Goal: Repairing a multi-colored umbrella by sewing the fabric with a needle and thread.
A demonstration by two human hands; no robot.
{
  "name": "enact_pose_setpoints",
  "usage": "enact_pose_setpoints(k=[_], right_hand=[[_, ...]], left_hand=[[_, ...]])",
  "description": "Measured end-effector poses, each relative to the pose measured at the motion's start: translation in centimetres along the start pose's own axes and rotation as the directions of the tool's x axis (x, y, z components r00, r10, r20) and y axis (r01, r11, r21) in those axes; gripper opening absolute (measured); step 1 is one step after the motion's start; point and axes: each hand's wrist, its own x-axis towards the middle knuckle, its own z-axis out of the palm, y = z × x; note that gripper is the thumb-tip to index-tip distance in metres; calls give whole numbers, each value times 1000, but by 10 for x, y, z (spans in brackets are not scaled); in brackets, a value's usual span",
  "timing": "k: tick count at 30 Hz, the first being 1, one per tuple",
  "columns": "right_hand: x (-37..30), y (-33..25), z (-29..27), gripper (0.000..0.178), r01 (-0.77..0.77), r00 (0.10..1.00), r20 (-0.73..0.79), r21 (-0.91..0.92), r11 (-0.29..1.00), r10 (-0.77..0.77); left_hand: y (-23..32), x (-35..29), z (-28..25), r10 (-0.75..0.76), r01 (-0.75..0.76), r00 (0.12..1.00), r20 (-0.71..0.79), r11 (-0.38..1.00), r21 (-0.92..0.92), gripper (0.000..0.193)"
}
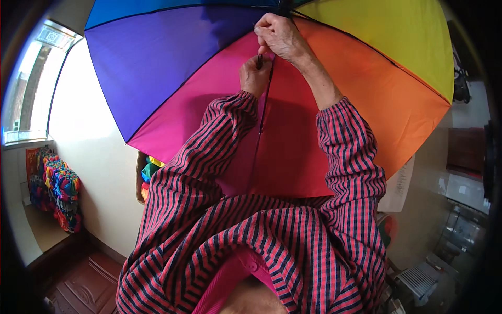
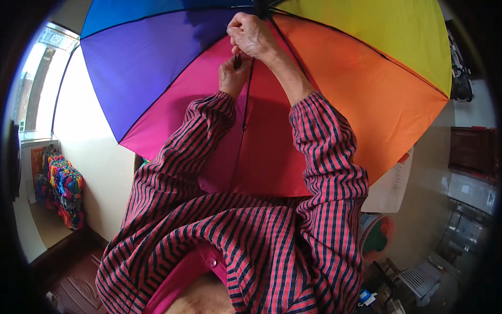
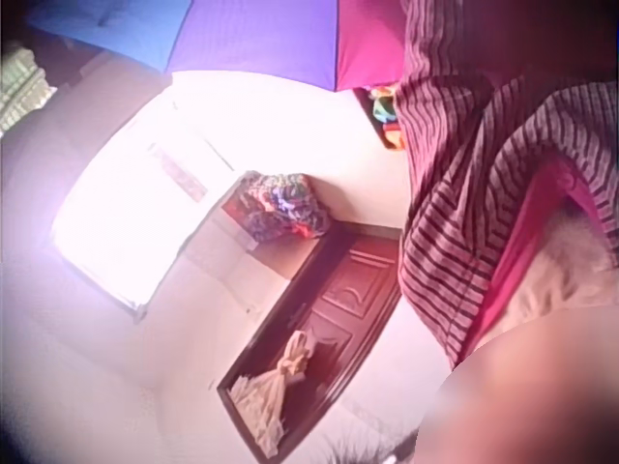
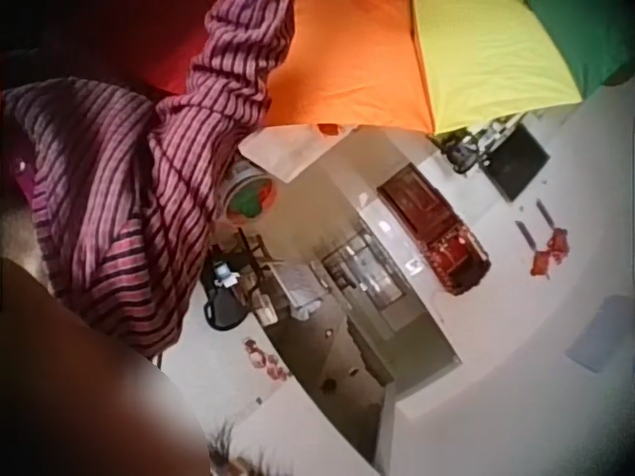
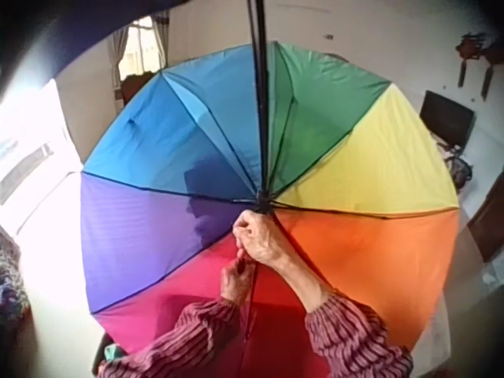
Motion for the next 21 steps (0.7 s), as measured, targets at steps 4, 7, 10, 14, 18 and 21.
enact_pose_setpoints(k=[4, 7, 10, 14, 18, 21], right_hand=[[0, 3, 8, 10, 153, 981, -67, -297, 943, -180], [-11, 3, 28, 8, 243, 904, -132, -626, 741, -407], [-31, 2, 53, 7, 342, 681, -488, -447, 827, -546], [-37, -22, 71, 8, 464, 649, -402, -463, 755, -645], [-38, -37, 94, 8, 387, 772, -194, -613, 689, -605], [-30, -21, 108, 11, 329, 791, -166, -696, 638, -589]], left_hand=[[-8, 6, 6, 402, -332, 903, -150, 876, 349, 15], [-22, 9, 16, 381, -376, 898, -221, 924, 63, 19], [-32, 26, 19, 259, -314, 946, -194, 876, -365, 25], [-45, 31, 24, 98, -137, 991, -96, 723, -677, 30], [-59, 13, 39, 288, -284, 864, -413, 956, 72, 21], [-65, -2, 41, 458, -226, 748, -481, 856, 464, 16]])
